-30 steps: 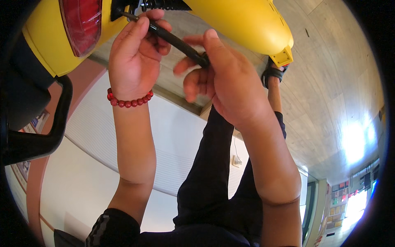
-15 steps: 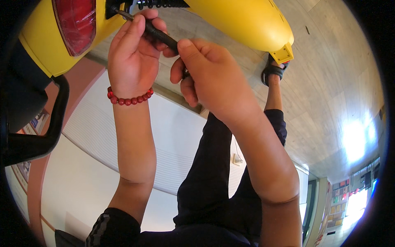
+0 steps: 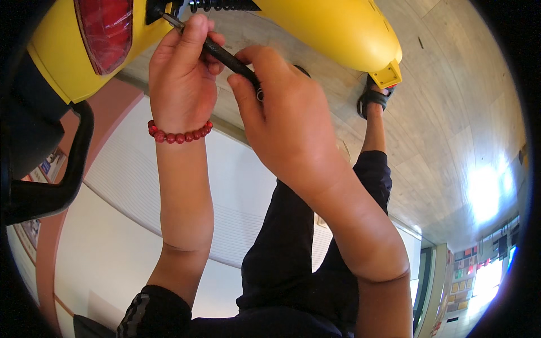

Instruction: Attaching a bracket or component to the rear of a yellow electric scooter using a screwdriver.

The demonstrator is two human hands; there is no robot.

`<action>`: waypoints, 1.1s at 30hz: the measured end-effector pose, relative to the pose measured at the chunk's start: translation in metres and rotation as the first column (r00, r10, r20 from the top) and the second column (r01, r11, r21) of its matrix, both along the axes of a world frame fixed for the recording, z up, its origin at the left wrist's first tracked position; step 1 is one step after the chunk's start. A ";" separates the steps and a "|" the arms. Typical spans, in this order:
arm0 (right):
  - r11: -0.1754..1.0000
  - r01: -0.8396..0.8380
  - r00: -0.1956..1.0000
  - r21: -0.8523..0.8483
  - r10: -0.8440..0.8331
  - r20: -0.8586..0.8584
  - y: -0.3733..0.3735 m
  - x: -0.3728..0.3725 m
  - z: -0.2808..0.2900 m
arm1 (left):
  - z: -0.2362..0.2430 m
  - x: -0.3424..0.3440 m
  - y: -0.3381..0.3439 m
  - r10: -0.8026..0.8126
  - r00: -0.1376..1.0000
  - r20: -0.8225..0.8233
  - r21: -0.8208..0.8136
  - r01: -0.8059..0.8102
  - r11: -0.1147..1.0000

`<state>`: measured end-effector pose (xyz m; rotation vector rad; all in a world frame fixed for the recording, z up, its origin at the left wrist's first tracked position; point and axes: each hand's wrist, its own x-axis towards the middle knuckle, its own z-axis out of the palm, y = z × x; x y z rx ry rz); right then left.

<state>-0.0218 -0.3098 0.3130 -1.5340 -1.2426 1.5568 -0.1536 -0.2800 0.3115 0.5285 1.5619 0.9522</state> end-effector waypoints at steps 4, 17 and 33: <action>0.828 -0.136 0.785 -0.543 -0.244 -0.569 0.012 0.012 -0.021 | 0.003 -0.003 0.001 0.043 0.992 0.117 0.031 -0.047 0.998; 0.960 -0.213 0.942 0.185 0.151 0.300 0.003 -0.007 -0.016 | 0.000 -0.012 -0.005 -0.050 0.986 0.161 0.054 0.041 0.998; 0.994 -0.054 0.993 0.099 0.043 0.111 0.004 -0.013 -0.010 | 0.001 -0.003 -0.001 0.044 0.988 0.151 0.040 -0.050 0.998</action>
